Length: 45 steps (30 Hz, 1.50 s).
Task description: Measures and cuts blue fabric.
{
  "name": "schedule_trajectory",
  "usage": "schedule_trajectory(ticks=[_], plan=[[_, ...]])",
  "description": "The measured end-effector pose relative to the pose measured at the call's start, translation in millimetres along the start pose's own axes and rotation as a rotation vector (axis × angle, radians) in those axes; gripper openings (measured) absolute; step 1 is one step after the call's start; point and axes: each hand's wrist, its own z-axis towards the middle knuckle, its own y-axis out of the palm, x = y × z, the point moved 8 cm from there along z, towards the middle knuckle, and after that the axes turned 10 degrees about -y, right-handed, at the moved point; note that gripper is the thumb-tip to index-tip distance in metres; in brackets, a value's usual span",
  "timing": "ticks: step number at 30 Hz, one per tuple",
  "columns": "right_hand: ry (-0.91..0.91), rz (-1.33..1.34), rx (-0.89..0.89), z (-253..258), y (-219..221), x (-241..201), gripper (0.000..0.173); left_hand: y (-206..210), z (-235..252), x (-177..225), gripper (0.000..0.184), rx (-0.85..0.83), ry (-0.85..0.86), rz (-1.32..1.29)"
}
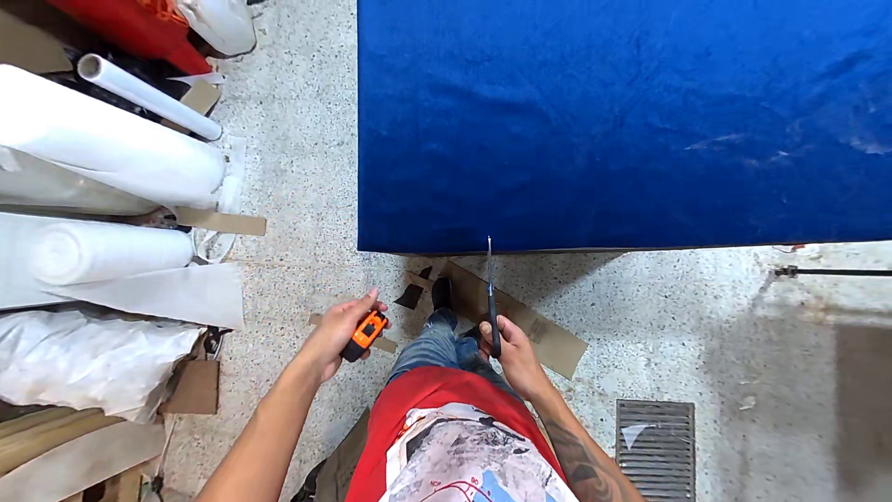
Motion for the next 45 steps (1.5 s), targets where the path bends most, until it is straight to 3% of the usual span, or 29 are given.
schedule_trajectory(ticks=[5,9,11,15,18,21,23,25,26,28,30,34,37,41,45], plan=[[0.004,-0.064,-0.060,-40,-10,6,0.043,41,-11,4,0.059,-0.262,-0.054,-0.140],[0.054,-0.200,0.140,-89,-61,27,0.035,59,-30,54,0.039,-0.364,0.106,-0.177],[0.104,-0.267,0.312,-117,-93,37,0.032,65,-43,97,0.046,-0.279,0.268,-0.091],[0.153,-0.340,0.497,-161,-133,50,0.029,72,-62,206,0.075,0.287,0.718,0.480],[0.186,-0.313,0.618,-188,-148,75,0.031,100,-41,267,0.085,0.453,1.049,0.719],[0.269,-0.227,0.777,-220,-153,112,0.034,129,-17,277,0.083,0.503,1.103,0.980],[0.350,-0.204,0.859,-244,-152,135,0.035,144,-35,257,0.065,0.509,1.155,1.017],[0.416,-0.166,0.913,-267,-142,157,0.032,156,-47,216,0.040,0.343,1.023,0.877],[0.443,-0.160,0.930,-279,-136,171,0.031,165,-37,187,0.036,0.146,0.829,0.733],[0.500,-0.156,0.963,-301,-129,201,0.034,189,-4,121,0.047,-0.256,0.330,0.349],[0.591,-0.162,0.963,-312,-122,212,0.038,203,20,88,0.062,-0.367,0.054,0.000],[0.637,-0.116,0.990,-312,-128,213,0.043,202,37,109,0.039,-0.139,0.178,-0.340],[0.588,-0.057,0.998,-308,-154,210,0.040,198,33,111,0.032,-0.015,0.255,-0.296],[0.503,-0.040,0.983,-280,-227,197,0.041,197,20,130,0.035,0.078,0.421,-0.260],[0.365,-0.068,0.918,-235,-321,171,0.041,239,12,127,0.042,0.089,0.341,-0.247]])
